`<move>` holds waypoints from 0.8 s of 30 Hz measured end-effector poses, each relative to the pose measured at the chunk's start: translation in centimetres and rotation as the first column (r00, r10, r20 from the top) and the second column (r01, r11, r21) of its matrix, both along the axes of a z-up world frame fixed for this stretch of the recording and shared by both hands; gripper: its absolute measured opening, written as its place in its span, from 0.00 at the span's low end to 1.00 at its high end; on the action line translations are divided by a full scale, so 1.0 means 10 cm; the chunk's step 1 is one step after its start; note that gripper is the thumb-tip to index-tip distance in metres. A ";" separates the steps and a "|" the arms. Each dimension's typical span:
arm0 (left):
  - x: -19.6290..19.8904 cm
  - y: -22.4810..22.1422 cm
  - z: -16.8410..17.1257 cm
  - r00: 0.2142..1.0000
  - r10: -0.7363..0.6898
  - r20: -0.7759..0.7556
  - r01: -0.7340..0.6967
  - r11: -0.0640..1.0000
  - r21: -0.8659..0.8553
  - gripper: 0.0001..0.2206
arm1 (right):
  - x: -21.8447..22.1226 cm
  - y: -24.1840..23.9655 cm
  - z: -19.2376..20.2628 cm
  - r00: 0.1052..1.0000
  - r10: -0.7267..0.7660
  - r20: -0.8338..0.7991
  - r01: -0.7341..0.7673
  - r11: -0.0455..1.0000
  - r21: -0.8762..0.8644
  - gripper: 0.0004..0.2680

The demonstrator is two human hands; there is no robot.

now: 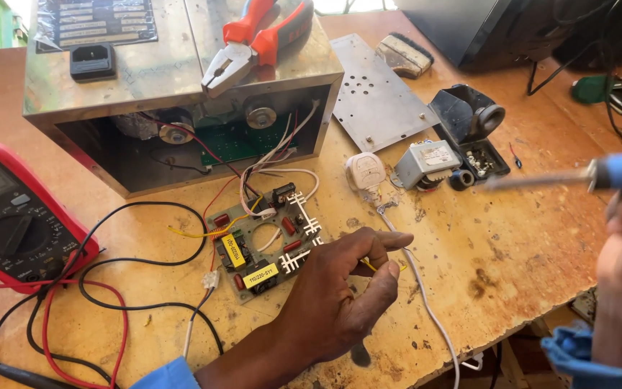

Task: Soldering wires to a circuit board and testing connections inside an electronic device.

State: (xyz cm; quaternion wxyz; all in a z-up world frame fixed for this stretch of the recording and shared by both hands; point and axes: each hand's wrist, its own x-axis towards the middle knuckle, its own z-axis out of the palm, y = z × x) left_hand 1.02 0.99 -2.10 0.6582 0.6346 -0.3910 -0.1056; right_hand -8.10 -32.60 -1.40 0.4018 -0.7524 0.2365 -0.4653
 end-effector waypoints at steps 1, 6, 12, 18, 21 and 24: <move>0.00 0.00 0.00 1.000 0.001 0.005 -0.001 1.000 0.003 0.09 | -0.04 0.32 0.09 0.992 0.109 0.060 -0.116 0.984 0.137 0.12; 0.00 -0.01 0.00 1.000 -0.015 0.007 0.015 1.000 -0.015 0.11 | -0.40 0.56 -0.23 0.960 0.213 0.181 -0.258 0.923 0.287 0.10; -0.01 -0.02 -0.01 0.999 -0.017 0.034 0.018 1.000 -0.016 0.12 | -0.59 0.51 -0.39 0.948 0.264 0.175 -0.299 0.929 0.219 0.11; -0.01 -0.01 -0.02 0.998 -0.017 0.057 0.018 1.000 -0.011 0.12 | -0.60 0.54 -0.41 0.945 0.298 0.134 -0.320 0.924 0.210 0.13; -0.01 -0.02 -0.02 0.998 -0.014 0.053 0.015 1.000 -0.015 0.11 | -0.60 0.54 -0.40 0.950 0.292 0.112 -0.309 0.929 0.205 0.13; -0.01 -0.02 -0.02 0.999 -0.010 0.047 0.010 1.000 -0.013 0.10 | -0.62 0.51 -0.46 0.952 0.286 0.107 -0.303 0.930 0.206 0.13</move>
